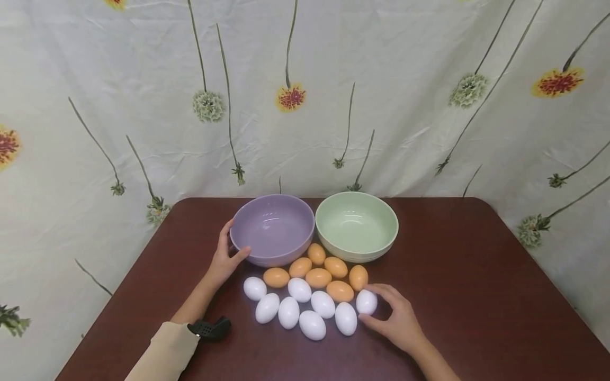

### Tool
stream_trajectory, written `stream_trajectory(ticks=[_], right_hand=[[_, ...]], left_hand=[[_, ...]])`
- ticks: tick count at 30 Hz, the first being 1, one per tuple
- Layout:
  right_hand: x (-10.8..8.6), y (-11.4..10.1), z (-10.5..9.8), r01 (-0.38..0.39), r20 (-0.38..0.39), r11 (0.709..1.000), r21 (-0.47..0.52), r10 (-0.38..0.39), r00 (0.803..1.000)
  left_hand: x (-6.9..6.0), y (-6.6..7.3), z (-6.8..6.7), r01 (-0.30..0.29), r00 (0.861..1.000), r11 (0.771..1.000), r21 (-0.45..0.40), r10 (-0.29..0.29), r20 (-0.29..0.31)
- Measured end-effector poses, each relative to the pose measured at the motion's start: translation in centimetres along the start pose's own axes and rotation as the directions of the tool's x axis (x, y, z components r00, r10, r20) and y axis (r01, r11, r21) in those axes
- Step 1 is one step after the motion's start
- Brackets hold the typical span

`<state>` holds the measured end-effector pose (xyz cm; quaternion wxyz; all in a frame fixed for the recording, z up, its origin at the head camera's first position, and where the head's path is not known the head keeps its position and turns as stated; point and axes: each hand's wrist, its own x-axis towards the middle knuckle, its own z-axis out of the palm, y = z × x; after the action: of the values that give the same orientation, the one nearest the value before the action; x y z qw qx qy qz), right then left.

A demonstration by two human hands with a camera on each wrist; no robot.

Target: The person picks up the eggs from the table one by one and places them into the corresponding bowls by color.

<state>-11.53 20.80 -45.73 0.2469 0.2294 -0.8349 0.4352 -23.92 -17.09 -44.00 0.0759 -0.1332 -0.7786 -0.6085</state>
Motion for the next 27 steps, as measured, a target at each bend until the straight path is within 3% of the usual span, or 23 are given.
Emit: stream_trajectory(ticks=[8,12,27], right_hand=[[0.5,1.0,-0.3,-0.055,0.016,0.997,0.054,0.055,0.998],[0.7,2.7,-0.3,-0.064,0.024,0.995,0.078,0.063,0.998],[3.2,2.3,-0.7,-0.053,0.065,0.987,0.150,0.044,0.997]], left_hand=[[0.2,-0.3,0.0,-0.002,1.000,1.000,-0.012,0.002,-0.002],[0.2,-0.2,0.0,0.001,1.000,1.000,-0.007,-0.001,-0.003],[0.1,-0.2,0.1,-0.028,1.000,0.999,-0.017,0.028,-0.001]])
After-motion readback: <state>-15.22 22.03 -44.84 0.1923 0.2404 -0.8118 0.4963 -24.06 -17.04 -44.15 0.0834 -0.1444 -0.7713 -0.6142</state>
